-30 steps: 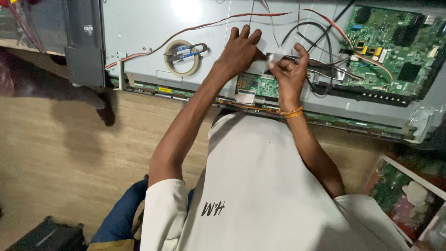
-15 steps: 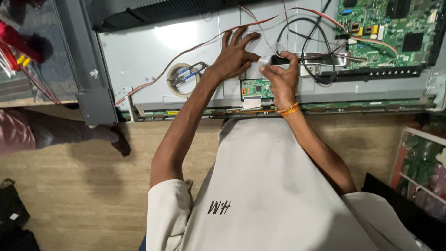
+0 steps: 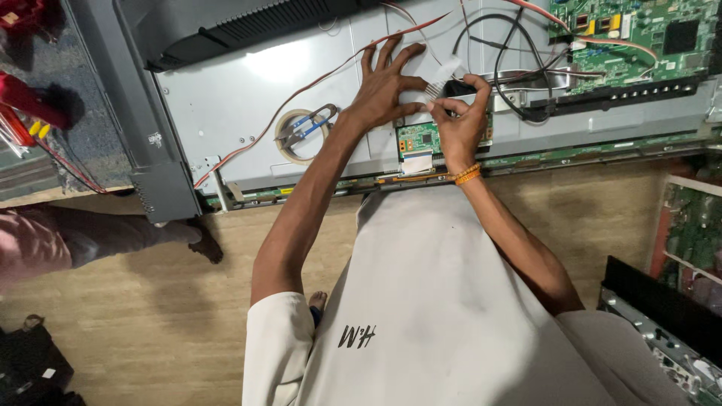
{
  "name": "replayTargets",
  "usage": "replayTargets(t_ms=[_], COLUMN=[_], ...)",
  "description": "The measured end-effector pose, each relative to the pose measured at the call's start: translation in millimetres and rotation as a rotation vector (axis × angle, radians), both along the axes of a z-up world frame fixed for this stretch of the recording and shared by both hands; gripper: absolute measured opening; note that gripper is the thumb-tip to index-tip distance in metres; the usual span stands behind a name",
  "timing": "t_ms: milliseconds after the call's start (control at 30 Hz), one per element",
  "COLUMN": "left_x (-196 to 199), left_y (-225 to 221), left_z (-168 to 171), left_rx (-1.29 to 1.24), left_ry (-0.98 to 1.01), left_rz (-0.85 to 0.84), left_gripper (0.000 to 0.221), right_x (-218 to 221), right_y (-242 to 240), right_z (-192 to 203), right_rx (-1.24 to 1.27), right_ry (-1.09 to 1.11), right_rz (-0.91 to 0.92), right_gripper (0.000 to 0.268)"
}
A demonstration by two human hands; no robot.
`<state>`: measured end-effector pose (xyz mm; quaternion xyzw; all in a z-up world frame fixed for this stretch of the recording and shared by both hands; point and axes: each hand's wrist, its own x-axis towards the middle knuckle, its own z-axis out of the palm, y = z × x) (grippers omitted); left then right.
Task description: The person works on the back of a disassembled television, using a power drill to remove screws and then applying adhesive tape to secure a ribbon cable and circuit board components.
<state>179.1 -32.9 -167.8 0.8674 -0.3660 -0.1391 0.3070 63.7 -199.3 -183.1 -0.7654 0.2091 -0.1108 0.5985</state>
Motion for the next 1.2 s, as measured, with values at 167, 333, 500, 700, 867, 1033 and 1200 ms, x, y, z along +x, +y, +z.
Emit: replayTargets(t_ms=[167, 333, 500, 700, 867, 1033, 1200], left_x=[-6, -9, -14, -17, -18, -18, -18], left_y=[-9, -16, -19, -21, -19, -21, -21], left_z=[-2, -4, -5, -7, -8, -6, -7], left_rx=[0.005, 0.006, 0.024, 0.034, 0.028, 0.029, 0.050], left_ry=[-0.048, -0.098, -0.054, -0.063, -0.047, -0.043, -0.034], left_rz=[0.036, 0.060, 0.079, 0.111, 0.130, 0.125, 0.140], left_gripper=[0.040, 0.044, 0.051, 0.053, 0.054, 0.055, 0.055], right_x=[-1, 1, -7, -5, -1, 3, 2], right_y=[-1, -2, -6, -18, -39, -45, -43], right_z=[4, 9, 22, 40, 51, 56, 55], right_rx=[-0.123, -0.172, -0.227, -0.488, -0.629, -0.914, -0.989], right_ry=[-0.028, 0.069, 0.059, -0.038, -0.156, -0.109, -0.100], right_rz=[0.023, 0.032, 0.123, 0.241, 0.308, 0.487, 0.536], right_gripper=[0.069, 0.066, 0.059, 0.058, 0.042, 0.036, 0.039])
